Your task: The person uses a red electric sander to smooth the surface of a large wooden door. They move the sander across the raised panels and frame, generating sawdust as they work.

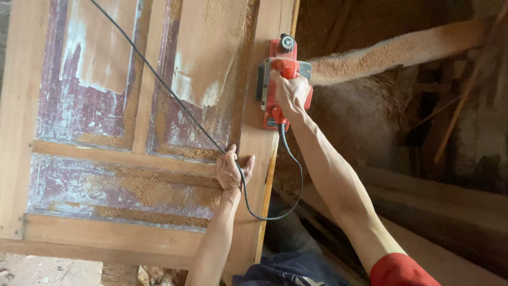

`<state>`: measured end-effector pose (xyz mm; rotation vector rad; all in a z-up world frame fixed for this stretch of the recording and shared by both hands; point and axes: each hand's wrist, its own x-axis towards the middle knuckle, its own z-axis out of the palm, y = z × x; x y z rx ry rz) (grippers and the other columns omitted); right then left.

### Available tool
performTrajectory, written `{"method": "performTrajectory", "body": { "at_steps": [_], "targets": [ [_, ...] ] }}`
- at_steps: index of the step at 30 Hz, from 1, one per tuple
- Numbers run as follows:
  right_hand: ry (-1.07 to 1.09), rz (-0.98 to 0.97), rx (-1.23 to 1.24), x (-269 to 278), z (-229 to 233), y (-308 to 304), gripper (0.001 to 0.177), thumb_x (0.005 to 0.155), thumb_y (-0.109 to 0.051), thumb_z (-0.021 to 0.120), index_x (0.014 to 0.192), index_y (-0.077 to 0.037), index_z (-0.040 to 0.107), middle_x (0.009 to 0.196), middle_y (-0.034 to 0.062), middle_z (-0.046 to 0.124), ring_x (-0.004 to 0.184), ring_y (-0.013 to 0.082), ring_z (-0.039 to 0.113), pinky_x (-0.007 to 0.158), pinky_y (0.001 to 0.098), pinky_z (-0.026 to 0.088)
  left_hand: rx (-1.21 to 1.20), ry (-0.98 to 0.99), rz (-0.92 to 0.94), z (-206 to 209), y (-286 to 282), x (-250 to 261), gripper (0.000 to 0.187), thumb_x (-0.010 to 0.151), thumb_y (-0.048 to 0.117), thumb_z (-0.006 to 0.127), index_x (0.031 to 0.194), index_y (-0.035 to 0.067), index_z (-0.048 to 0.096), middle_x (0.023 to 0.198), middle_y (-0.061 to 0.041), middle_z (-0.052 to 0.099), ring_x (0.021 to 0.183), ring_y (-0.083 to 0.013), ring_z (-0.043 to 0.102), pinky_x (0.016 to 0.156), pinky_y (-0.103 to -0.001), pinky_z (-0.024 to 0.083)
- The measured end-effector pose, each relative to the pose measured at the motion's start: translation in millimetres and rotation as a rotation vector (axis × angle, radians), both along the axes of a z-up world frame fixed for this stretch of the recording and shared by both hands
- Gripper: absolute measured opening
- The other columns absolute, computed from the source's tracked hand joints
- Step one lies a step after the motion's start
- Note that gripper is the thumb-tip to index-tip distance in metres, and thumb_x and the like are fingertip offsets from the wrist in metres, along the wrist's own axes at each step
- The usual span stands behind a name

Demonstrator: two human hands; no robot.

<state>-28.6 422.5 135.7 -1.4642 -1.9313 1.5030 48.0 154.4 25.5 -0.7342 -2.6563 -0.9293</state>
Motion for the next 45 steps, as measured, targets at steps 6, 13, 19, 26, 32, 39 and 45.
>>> {"method": "performTrajectory", "body": {
  "at_steps": [6,13,19,26,32,39,45],
  "targets": [
    [0.105,-0.019,0.071,-25,-17,29,0.033,0.073,-0.036,0.078,0.087,-0.006,0.077,0.072,0.0054,0.073,0.067,0.0153,0.067,0.062,0.0358,0.056,-0.057,0.022,0.022,-9,-1,4,0.066,0.076,0.043,0.085,0.126,0.007,0.062,0.086,-0.008,0.071,0.081,-0.0311,0.065,0.080,-0.046,0.052],
    [0.031,-0.016,-0.007,-60,-47,69,0.032,0.073,-0.036,0.078,0.077,-0.004,0.075,0.067,0.0069,0.072,0.056,0.0166,0.069,0.053,0.0354,0.057,0.000,0.003,0.033,-3,0,0,0.059,0.081,0.043,0.084,0.122,0.005,0.064,0.089,-0.008,0.070,0.078,-0.0293,0.063,0.076,-0.043,0.052],
    [-0.015,-0.017,-0.018,-68,-67,94,0.032,0.072,-0.035,0.078,0.077,-0.004,0.075,0.069,0.0079,0.073,0.059,0.0175,0.070,0.055,0.0358,0.058,-0.007,0.026,0.014,1,-3,-5,0.057,0.084,0.046,0.083,0.118,0.004,0.064,0.088,-0.009,0.070,0.073,-0.0292,0.060,0.071,-0.042,0.050],
    [-0.046,-0.017,-0.001,-90,-72,117,0.031,0.072,-0.034,0.078,0.078,-0.003,0.074,0.072,0.0090,0.074,0.061,0.0187,0.072,0.058,0.0363,0.060,-0.043,0.064,0.021,-3,-2,-2,0.051,0.086,0.050,0.079,0.104,0.006,0.061,0.104,-0.011,0.077,0.070,-0.0259,0.058,0.068,-0.040,0.048],
    [-0.053,-0.037,0.018,-117,-60,126,0.030,0.072,-0.033,0.078,0.078,-0.003,0.074,0.075,0.0099,0.075,0.063,0.0196,0.073,0.060,0.0368,0.061,-0.051,0.029,0.033,2,1,0,0.059,0.083,0.052,0.080,0.114,0.004,0.063,0.091,-0.008,0.071,0.073,-0.0265,0.060,0.070,-0.041,0.049],
    [-0.099,-0.067,0.093,-133,-30,123,0.033,0.071,-0.034,0.078,0.081,-0.002,0.074,0.080,0.0113,0.076,0.068,0.0204,0.074,0.064,0.0364,0.060,-0.051,0.058,0.054,9,3,-1,0.059,0.080,0.049,0.081,0.116,0.006,0.062,0.096,-0.008,0.075,0.072,-0.0278,0.059,0.071,-0.043,0.047],
    [-0.125,-0.101,0.064,-150,-13,129,0.039,0.070,-0.033,0.079,0.084,0.003,0.074,0.083,0.0145,0.075,0.072,0.0214,0.074,0.065,0.0379,0.059,-0.039,0.012,0.051,11,5,-4,0.058,0.078,0.047,0.082,0.112,0.004,0.064,0.090,-0.008,0.071,0.069,-0.0284,0.061,0.068,-0.043,0.048]
  ]
}}
